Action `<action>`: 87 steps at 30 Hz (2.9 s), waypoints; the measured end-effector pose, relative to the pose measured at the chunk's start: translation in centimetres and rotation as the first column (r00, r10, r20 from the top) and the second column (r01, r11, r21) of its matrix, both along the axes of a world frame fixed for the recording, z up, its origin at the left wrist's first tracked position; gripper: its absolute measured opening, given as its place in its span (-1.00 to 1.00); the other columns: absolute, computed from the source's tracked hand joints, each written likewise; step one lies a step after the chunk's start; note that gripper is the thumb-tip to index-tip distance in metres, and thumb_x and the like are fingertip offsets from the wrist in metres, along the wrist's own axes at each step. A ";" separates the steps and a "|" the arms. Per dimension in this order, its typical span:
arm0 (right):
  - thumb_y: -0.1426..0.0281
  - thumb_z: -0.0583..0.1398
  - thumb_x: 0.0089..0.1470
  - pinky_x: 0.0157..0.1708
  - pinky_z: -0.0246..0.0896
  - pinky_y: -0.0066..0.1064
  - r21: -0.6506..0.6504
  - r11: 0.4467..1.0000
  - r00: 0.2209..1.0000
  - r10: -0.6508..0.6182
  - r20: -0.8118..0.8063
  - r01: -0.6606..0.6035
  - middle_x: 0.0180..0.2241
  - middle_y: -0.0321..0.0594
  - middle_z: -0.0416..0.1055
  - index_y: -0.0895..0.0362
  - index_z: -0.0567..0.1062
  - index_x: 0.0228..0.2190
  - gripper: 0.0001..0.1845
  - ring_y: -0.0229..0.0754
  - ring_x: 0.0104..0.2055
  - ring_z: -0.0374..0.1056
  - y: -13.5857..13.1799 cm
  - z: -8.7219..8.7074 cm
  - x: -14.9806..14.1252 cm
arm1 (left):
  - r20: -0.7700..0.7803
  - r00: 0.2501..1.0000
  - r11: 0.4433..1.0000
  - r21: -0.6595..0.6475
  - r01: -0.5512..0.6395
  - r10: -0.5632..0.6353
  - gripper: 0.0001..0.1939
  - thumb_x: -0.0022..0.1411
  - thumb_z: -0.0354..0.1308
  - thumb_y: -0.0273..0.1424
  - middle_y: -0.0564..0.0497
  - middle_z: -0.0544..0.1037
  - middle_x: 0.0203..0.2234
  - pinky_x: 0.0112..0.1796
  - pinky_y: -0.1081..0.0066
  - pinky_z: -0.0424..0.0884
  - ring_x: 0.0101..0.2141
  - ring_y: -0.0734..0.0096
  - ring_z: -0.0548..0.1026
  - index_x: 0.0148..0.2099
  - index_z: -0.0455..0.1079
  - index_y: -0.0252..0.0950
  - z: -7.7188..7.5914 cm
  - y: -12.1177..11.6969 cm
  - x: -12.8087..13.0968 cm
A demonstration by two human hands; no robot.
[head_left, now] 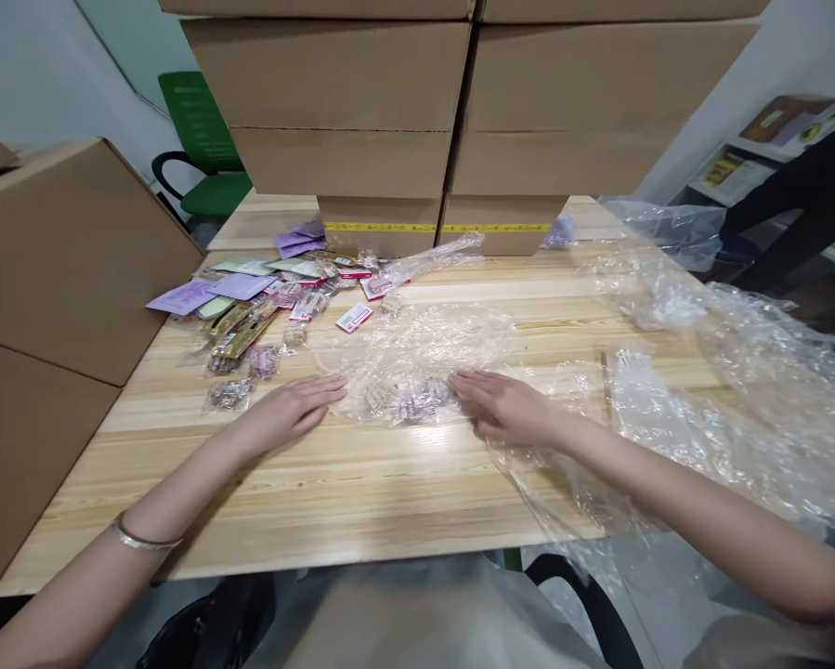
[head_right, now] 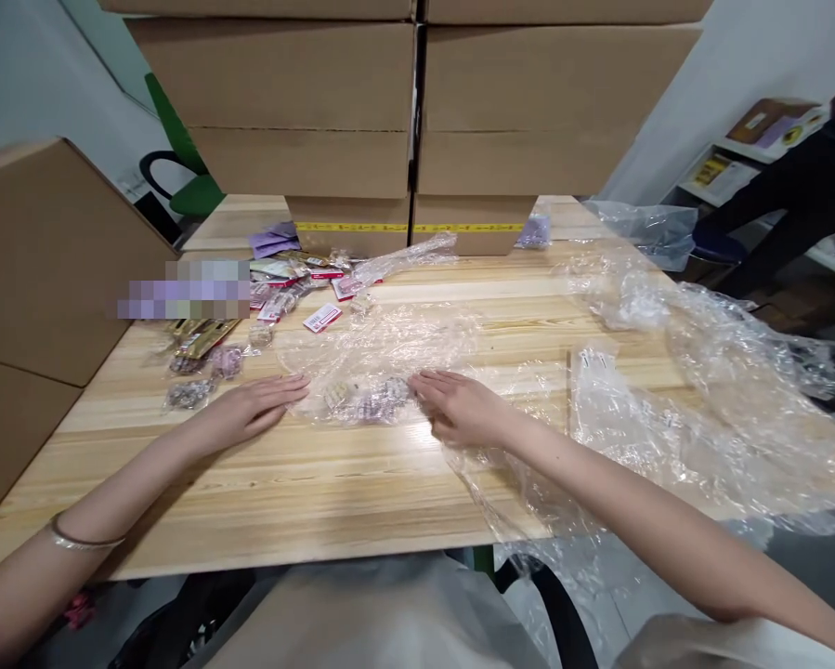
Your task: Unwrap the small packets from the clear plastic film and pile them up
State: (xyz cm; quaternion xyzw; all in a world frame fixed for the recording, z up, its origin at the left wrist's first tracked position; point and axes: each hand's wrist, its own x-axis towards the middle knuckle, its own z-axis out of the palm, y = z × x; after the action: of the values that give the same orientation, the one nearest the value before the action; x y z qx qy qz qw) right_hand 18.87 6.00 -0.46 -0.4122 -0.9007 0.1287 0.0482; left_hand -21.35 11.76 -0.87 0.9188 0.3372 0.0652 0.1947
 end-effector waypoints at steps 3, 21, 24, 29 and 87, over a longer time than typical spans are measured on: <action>0.50 0.07 0.13 0.21 0.18 -0.09 -0.014 1.000 0.999 0.017 -0.039 -0.017 0.16 -0.05 0.37 0.19 0.42 0.13 -0.48 -0.03 0.21 0.29 1.8 0.0 -0.4 | 0.119 0.988 0.978 -0.196 -0.073 0.098 -0.60 0.38 -0.03 -0.17 -0.05 0.48 0.12 0.23 0.13 0.19 0.17 0.19 0.39 0.10 0.48 -0.19 0.4 0.2 -1.1; 0.36 -0.04 0.16 -0.33 0.18 -0.33 -0.047 0.790 0.791 -0.612 -0.021 0.611 -0.41 -0.07 0.50 0.16 0.43 -0.25 -0.71 -0.04 -0.35 0.40 7.9 -1.7 -1.8 | 0.246 0.647 0.678 -0.439 -0.590 0.722 -0.57 0.18 0.03 -0.03 0.07 0.35 -0.65 -0.46 0.45 0.24 -0.56 0.43 0.28 -0.55 0.20 -0.24 -0.5 -1.1 -1.7; 0.32 0.00 0.17 -0.28 0.18 -0.25 0.029 0.740 0.739 -0.673 0.035 0.672 -0.37 0.03 0.51 0.22 0.39 -0.09 -0.65 0.06 -0.31 0.42 8.0 -1.9 -2.0 | 0.094 0.775 0.781 -0.056 -0.622 0.624 -0.62 0.20 0.01 -0.15 0.04 0.32 -0.65 -0.35 0.37 0.30 -0.47 0.32 0.34 -0.57 0.13 -0.22 -0.6 -0.7 -0.7; 0.25 0.09 0.12 0.04 0.15 -0.03 0.264 0.816 0.849 -0.528 -0.020 0.514 0.02 0.22 0.40 0.32 0.34 0.07 -0.44 0.20 0.06 0.33 7.1 -0.7 -0.1 | 0.076 0.861 0.758 0.440 -0.481 0.503 -0.81 0.22 0.05 -0.36 -0.27 0.48 -0.09 0.02 0.02 0.27 0.01 -0.05 0.38 -0.18 0.41 -0.33 0.0 -2.1 0.8; 0.33 0.06 0.30 0.06 0.15 -0.10 0.053 0.990 0.904 -0.100 -0.416 0.133 -0.03 -0.09 0.50 0.09 0.48 0.02 -0.67 -0.01 0.01 0.33 8.6 -3.0 -10.2 | 0.091 0.216 0.123 -0.983 -0.139 0.972 -0.64 0.16 0.26 -0.27 -0.18 0.59 -0.11 -0.75 0.60 0.16 -0.66 0.64 0.33 -0.03 0.45 -0.34 0.4 -6.1 6.1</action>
State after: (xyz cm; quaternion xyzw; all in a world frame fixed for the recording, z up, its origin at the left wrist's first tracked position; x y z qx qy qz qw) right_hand 8.70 14.62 -3.44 -0.4266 -0.8484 0.1734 0.2612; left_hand -15.22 5.66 -0.48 0.2879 0.5706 0.3620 0.6786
